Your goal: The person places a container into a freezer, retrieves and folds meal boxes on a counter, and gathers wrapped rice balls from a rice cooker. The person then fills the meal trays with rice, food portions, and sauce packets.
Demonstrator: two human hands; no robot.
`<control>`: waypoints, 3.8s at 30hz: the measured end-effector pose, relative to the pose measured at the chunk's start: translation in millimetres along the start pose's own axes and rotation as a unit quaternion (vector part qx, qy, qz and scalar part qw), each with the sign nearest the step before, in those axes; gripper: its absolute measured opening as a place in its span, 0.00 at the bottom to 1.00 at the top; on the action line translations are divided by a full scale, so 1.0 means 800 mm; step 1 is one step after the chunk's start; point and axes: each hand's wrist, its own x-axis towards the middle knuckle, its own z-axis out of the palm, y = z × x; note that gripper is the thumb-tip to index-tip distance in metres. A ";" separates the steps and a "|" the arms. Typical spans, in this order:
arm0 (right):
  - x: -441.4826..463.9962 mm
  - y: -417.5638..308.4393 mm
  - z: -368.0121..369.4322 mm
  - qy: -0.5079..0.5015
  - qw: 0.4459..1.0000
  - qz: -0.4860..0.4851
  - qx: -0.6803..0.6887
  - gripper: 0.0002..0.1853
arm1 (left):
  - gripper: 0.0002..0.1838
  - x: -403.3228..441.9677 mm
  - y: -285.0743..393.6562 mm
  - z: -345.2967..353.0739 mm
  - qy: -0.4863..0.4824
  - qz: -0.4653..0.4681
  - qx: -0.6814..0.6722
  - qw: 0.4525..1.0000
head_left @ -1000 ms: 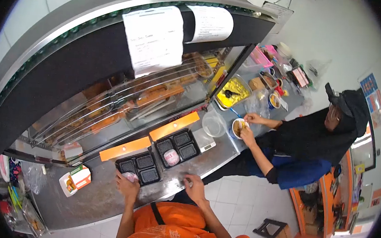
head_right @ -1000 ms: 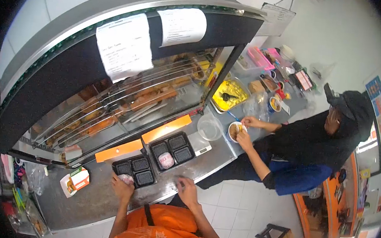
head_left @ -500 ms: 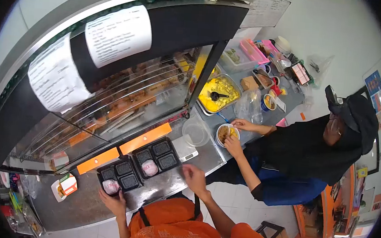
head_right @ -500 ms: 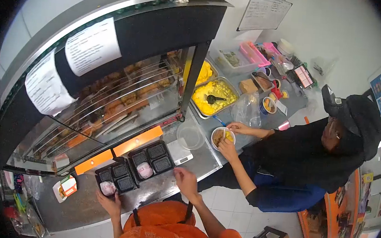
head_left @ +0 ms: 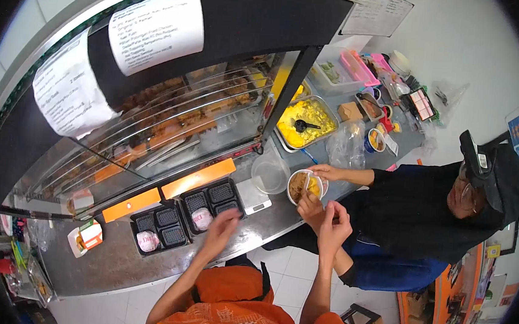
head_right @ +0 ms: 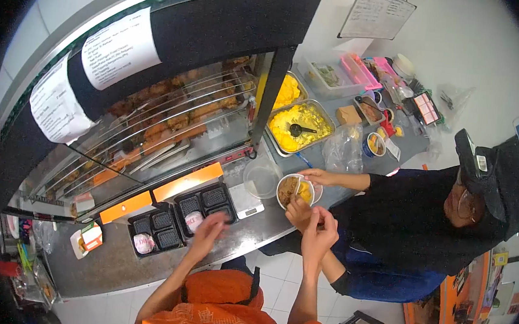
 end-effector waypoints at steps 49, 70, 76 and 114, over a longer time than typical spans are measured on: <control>-0.177 -0.090 0.027 -0.251 0.966 -0.038 0.057 0.08 | 0.27 -0.038 -0.028 -0.024 0.104 -0.050 -0.235 0.965; -0.354 -0.269 0.214 -0.608 0.751 -0.117 0.230 0.09 | 0.27 -0.232 -0.111 -0.265 0.358 0.031 -0.287 0.888; -0.605 -0.468 0.348 -0.695 0.581 -0.313 0.286 0.11 | 0.25 -0.297 -0.168 -0.397 0.480 0.082 -0.177 0.856; -0.690 -0.350 0.357 -0.545 0.339 0.541 0.544 0.25 | 0.12 -0.417 0.101 -0.524 0.247 0.223 0.359 0.872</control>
